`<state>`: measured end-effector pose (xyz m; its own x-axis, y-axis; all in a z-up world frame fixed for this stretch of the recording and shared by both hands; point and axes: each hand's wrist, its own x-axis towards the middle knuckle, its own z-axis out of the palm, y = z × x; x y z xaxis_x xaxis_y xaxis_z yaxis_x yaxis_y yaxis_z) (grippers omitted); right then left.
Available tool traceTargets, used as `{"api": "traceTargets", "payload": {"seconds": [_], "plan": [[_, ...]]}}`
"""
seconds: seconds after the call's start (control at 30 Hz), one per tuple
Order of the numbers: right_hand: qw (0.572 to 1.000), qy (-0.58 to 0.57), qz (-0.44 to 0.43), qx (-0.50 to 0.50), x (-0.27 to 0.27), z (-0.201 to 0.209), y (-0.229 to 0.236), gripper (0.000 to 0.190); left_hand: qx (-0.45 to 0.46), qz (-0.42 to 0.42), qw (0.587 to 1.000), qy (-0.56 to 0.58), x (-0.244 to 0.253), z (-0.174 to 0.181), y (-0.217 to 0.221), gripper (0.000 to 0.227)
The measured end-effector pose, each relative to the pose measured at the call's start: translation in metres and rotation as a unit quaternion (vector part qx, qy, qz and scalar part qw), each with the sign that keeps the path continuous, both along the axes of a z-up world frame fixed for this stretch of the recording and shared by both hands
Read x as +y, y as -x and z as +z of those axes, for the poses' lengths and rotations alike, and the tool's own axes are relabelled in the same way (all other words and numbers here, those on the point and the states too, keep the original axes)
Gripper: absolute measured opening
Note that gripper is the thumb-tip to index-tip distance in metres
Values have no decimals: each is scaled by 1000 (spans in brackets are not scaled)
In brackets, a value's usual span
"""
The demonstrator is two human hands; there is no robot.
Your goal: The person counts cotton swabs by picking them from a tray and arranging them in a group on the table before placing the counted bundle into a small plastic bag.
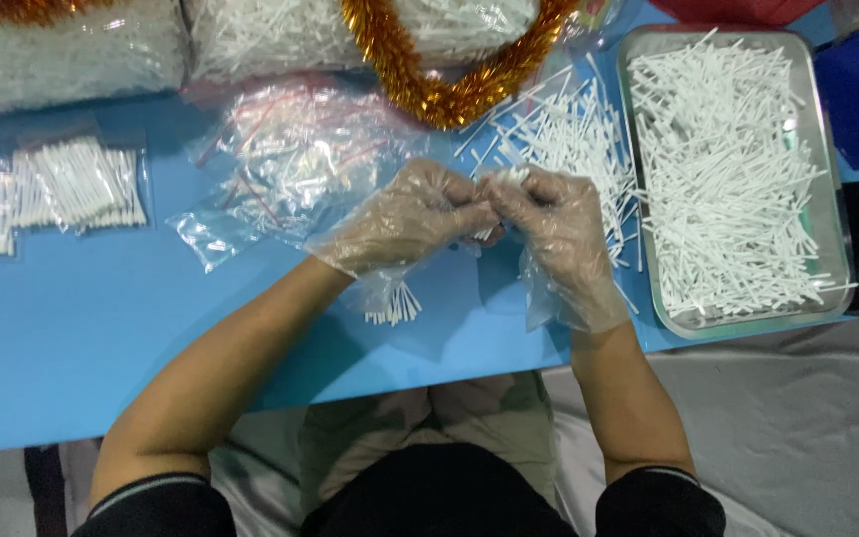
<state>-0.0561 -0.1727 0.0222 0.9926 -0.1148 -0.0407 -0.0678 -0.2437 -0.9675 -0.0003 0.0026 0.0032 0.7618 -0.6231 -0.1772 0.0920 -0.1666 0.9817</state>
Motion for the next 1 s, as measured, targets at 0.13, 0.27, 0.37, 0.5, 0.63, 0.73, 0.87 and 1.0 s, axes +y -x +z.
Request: {"api": "traceTargets", "payload": {"seconds": [0.13, 0.27, 0.37, 0.5, 0.63, 0.73, 0.87, 1.0], "plan": [[1000, 18, 9, 16, 7, 6, -3, 34, -20, -15, 1000, -14, 9, 11, 1, 25], [999, 21, 9, 42, 15, 16, -3, 36, -29, -20, 999, -40, 22, 25, 7, 29], [991, 105, 51, 67, 7, -1, -3, 39, -80, -28, 984, -158, 41, 71, 22, 37], [975, 111, 99, 163, 29, 13, 15, 42, -151, 15, 962, -227, 71, 63, 52, 35], [962, 165, 117, 183, 46, -2, 28, 36, -246, 79, 914, -312, 88, 54, 93, 36], [957, 227, 93, 155, 55, -13, 32, 33, -294, 125, 874, -366, 90, 11, 117, 39], [950, 300, 69, 51, 62, -14, 43, 30, -342, 177, 827, -409, 82, -24, 128, 41], [936, 339, 81, 42, 63, -18, 53, 22, -255, 155, 846, -442, 72, -42, 133, 48]]}}
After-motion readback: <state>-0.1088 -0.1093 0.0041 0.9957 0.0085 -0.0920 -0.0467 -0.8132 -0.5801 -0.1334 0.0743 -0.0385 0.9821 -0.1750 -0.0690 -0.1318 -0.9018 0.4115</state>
